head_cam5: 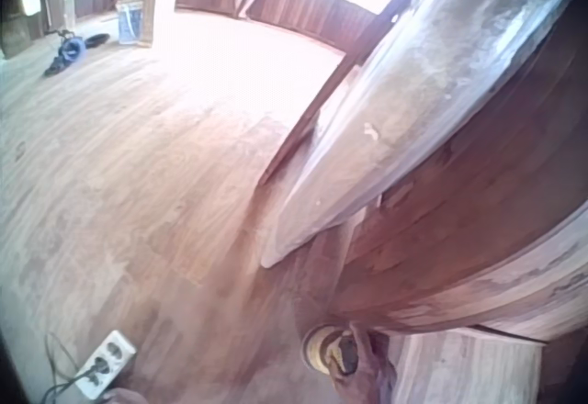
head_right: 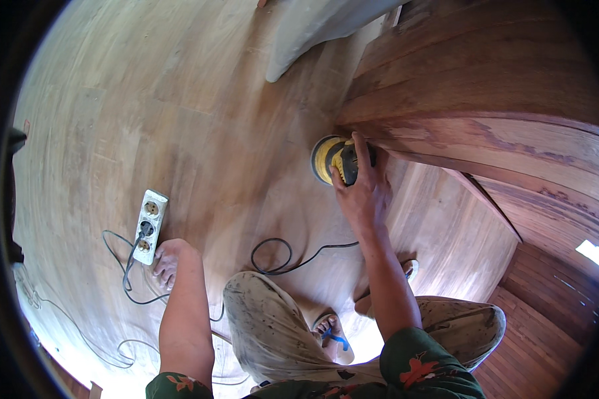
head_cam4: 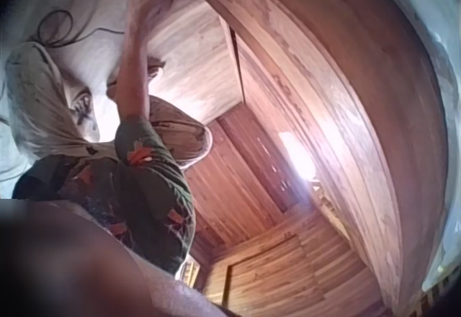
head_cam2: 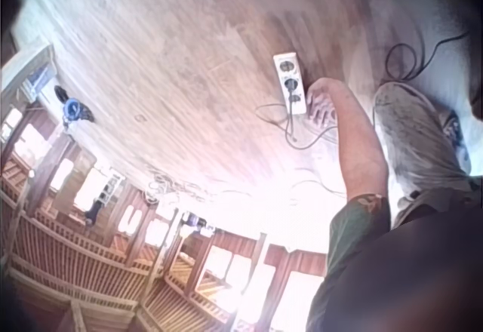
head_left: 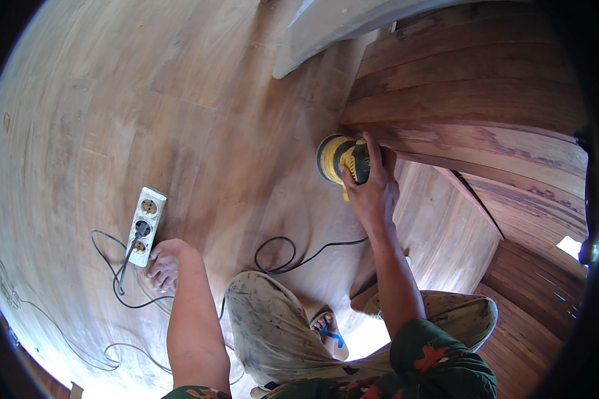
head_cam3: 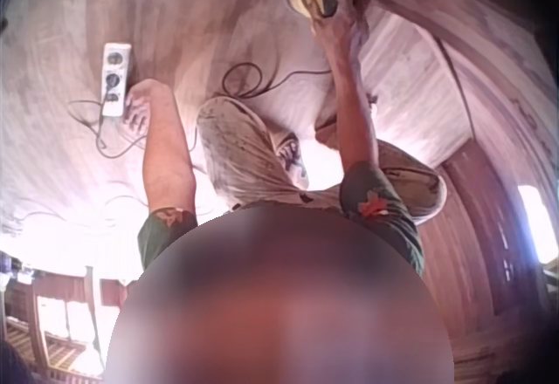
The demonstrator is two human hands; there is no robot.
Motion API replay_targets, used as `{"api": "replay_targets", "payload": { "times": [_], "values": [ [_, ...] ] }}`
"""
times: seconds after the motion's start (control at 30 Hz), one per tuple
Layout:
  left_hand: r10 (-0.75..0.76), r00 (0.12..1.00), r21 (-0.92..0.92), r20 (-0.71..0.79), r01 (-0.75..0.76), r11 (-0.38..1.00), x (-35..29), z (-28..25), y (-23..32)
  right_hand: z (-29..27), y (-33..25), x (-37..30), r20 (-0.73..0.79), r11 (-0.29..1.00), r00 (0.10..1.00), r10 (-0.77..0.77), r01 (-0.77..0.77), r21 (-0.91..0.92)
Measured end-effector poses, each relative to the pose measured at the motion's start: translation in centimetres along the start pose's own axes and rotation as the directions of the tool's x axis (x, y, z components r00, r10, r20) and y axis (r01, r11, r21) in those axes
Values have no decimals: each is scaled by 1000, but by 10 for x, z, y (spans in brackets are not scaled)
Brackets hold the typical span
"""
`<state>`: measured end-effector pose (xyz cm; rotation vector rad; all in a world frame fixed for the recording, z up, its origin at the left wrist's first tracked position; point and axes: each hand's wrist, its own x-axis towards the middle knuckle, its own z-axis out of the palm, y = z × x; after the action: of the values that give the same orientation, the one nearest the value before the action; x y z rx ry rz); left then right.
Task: The person kneels and uses an orbital sander to smooth a wooden floor near a wall. They move the sander along the floorboards and occasionally adjust the power cord to maintain access to the work area.
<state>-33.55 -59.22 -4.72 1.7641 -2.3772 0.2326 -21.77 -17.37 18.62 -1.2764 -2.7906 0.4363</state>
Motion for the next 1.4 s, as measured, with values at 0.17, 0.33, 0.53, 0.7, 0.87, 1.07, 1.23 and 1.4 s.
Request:
{"api": "replay_targets", "payload": {
  "times": [0.17,0.33,0.53,0.7,0.87,1.07,1.23,1.4],
  "values": [
    [22,999,81,41,-25,996,-4,-8,4,-2,11,1,-24,999,1000,-12,11,-40],
    [27,999,83,40,-30,996,-3,-9,4,-6,29,-6,-17,998,999,42,-43,-43],
    [21,999,53,38,-22,998,-1,-12,8,-10,60,-15,-39,995,995,90,-91,-30],
    [-12,999,11,43,12,1000,1,-18,19,-12,86,-27,-69,994,993,96,-98,-40],
    [52,998,96,44,-56,994,0,-21,21,-12,96,-39,-81,996,993,88,-88,11],
    [100,992,129,75,-109,986,-7,-32,28,-7,78,-37,-62,999,998,12,-10,32],
    [130,990,-15,46,-130,991,-7,-37,31,3,53,-32,-70,995,995,-76,80,64],
    [331,928,254,172,-366,895,-1,-41,35,-4,44,-56,20,983,995,-93,89,163]
  ]
}}
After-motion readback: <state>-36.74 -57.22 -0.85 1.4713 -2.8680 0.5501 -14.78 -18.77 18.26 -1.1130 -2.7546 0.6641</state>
